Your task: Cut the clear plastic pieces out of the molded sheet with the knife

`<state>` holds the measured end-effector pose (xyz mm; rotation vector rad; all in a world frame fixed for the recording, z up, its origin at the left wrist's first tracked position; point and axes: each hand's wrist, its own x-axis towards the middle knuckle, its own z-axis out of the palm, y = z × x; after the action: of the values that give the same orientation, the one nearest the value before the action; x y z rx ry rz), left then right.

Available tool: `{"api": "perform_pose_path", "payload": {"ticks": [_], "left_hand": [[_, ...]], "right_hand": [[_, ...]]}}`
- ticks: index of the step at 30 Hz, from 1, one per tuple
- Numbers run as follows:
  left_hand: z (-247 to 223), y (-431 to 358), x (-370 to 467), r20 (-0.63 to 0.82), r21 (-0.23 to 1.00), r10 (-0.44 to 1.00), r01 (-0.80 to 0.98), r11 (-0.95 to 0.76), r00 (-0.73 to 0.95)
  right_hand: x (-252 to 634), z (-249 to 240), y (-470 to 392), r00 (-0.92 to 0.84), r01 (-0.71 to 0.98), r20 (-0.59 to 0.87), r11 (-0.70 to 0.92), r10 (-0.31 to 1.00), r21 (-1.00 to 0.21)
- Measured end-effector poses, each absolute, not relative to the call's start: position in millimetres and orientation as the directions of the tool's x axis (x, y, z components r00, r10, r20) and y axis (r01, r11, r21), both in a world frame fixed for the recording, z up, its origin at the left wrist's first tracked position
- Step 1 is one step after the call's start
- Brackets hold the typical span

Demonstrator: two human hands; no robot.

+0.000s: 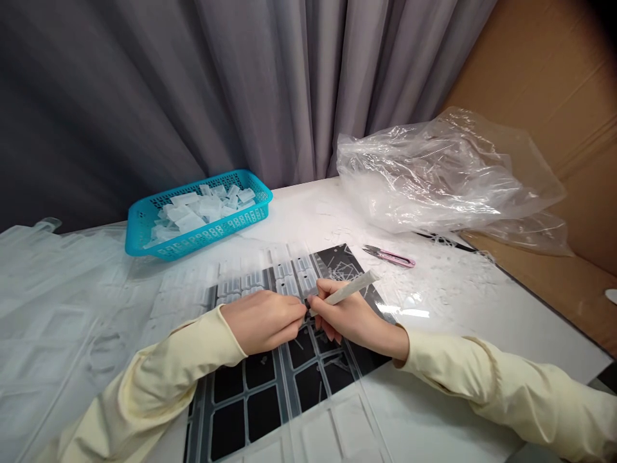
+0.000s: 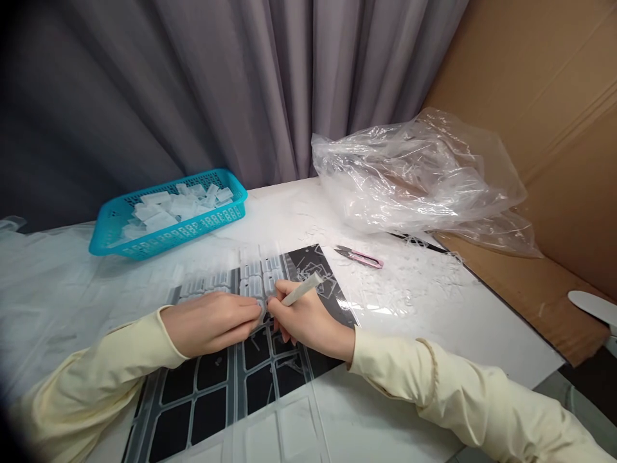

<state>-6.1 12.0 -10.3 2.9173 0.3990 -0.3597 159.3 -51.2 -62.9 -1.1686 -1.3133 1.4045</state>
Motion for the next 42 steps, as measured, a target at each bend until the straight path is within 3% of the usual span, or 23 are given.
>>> {"api": "perform_pose_path", "payload": {"ticks": [7, 12, 16, 20, 23, 26, 32, 37, 42], "left_hand": [[-7.9, 7.0, -6.0, -0.236, 0.040, 0.257, 0.273, -0.961, 0.937], [-8.8, -3.7, -1.8, -0.253, -0.095, 0.366, 0.354, -0.931, 0.895], [2.2, -10.8, -3.9, -0.191, -0.114, 0.398, 0.383, -0.917, 0.897], [12.0, -14.2, -4.0, -0.080, -0.084, 0.519, 0.513, -0.854, 0.851], [11.0, -15.4, 0.8, -0.080, -0.045, 0.720, 0.719, -0.694, 0.690], [2.4, -17.5, 7.2, -0.169, -0.093, 0.821, 0.821, -0.564, 0.545], [-12.0, -22.8, 16.4, -0.222, -0.198, 0.794, 0.771, -0.605, 0.566], [-7.9, -21.3, 18.6, -0.292, -0.161, 0.754, 0.747, -0.645, 0.588], [-13.5, -22.2, 21.7, -0.225, -0.115, 0.825, 0.827, -0.550, 0.518]], "right_hand": [[160.7, -64.5, -51.6, -0.159, -0.004, -0.109, -0.111, 0.981, -0.994], [166.0, -60.4, -50.8, -0.120, 0.020, -0.116, -0.114, 0.986, -0.993], [177.1, -45.9, -54.0, -0.087, 0.189, 0.022, 0.038, 0.996, -0.981], [180.7, -46.0, -56.8, -0.153, 0.445, 0.201, 0.250, 0.967, -0.860], [176.1, -55.1, -58.8, -0.257, 0.452, 0.234, 0.331, 0.938, -0.828], [169.0, -60.4, -61.3, -0.289, 0.459, 0.244, 0.358, 0.926, -0.814], [157.5, -58.8, -63.9, -0.260, 0.552, 0.211, 0.324, 0.942, -0.768], [155.1, -59.4, -64.3, -0.241, 0.559, 0.218, 0.319, 0.946, -0.766], [157.8, -61.7, -65.8, -0.218, 0.562, 0.221, 0.307, 0.951, -0.768]]}}
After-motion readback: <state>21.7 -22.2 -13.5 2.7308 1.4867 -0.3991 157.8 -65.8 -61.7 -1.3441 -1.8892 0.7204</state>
